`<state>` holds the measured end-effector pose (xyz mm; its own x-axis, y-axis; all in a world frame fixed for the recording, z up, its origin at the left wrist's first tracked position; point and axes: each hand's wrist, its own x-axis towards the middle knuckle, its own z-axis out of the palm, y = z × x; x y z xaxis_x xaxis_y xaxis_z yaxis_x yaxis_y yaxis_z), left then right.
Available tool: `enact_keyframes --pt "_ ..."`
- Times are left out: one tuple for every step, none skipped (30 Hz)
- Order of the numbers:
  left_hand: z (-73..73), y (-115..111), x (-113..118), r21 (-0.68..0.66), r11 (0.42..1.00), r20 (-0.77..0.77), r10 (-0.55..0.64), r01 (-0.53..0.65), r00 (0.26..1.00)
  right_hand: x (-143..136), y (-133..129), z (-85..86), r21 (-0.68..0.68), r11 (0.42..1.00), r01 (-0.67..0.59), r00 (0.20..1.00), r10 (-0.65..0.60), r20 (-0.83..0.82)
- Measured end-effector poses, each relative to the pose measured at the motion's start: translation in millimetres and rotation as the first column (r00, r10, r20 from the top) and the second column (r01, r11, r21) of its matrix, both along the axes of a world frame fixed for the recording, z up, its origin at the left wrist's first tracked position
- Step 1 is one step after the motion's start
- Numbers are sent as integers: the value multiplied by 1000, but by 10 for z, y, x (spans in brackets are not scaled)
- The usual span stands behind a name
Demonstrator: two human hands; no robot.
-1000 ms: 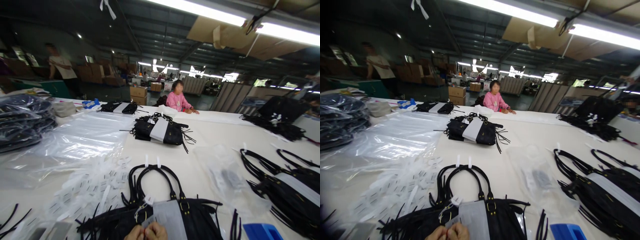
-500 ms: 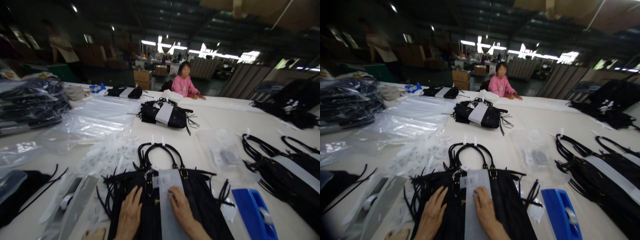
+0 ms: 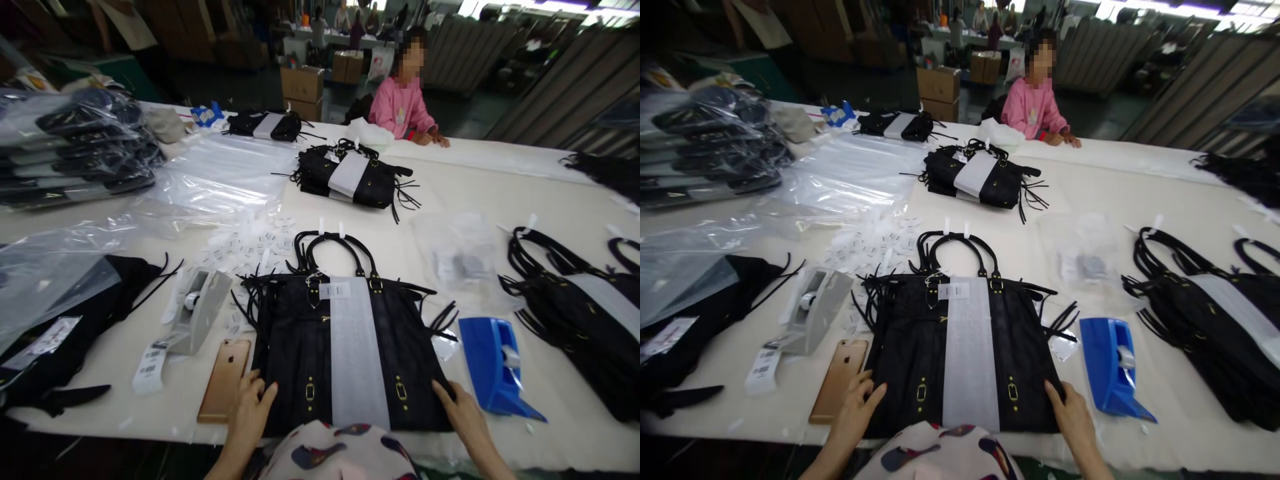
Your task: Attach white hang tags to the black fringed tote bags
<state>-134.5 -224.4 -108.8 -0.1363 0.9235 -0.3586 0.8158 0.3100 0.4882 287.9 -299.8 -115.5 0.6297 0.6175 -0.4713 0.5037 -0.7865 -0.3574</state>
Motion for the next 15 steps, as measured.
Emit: enact_keyframes --pt "41 35 -3 -24 999 44 29 -28 999 13 40 77 -14 999 32 997 -33 -67" --pt "88 65 -4 -46 998 81 48 -45 996 26 78 161 -28 997 74 986 -77 -147" --pt "140 92 1 -60 997 110 62 -56 992 36 112 249 -41 992 121 964 -128 -233" --pt "199 115 14 -67 996 140 72 -63 988 44 142 337 -48 985 164 935 -170 -310" --pt "262 136 33 -75 995 170 82 -70 982 50 171 424 -49 981 189 908 -194 -372" --pt "328 158 58 -87 993 208 102 -86 973 56 198 505 -47 980 195 884 -197 -425" --pt "397 183 82 -115 987 259 143 -117 955 66 226 581 -42 981 187 864 -185 -468" --pt "466 210 103 -163 974 324 205 -159 924 81 254 651 -33 985 172 847 -165 -505" --pt "534 241 113 -229 951 395 284 -206 874 102 281 714 -22 987 159 833 -146 -534" --pt "598 273 112 -309 919 459 371 -247 807 128 305 770 -17 987 158 818 -140 -558" --pt "658 305 97 -386 879 508 455 -279 731 157 323 819 -9 986 168 804 -143 -578" --pt "710 332 71 -448 842 541 524 -302 658 185 332 859 -4 983 184 791 -150 -593" --pt "753 353 37 -494 810 558 573 -316 600 206 329 889 -8 981 194 781 -159 -604" --pt "785 365 1 -525 785 560 609 -328 561 217 316 907 -19 980 196 775 -167 -609" --pt "804 368 -32 -556 761 554 639 -335 534 215 292 913 -35 981 189 775 -171 -609"
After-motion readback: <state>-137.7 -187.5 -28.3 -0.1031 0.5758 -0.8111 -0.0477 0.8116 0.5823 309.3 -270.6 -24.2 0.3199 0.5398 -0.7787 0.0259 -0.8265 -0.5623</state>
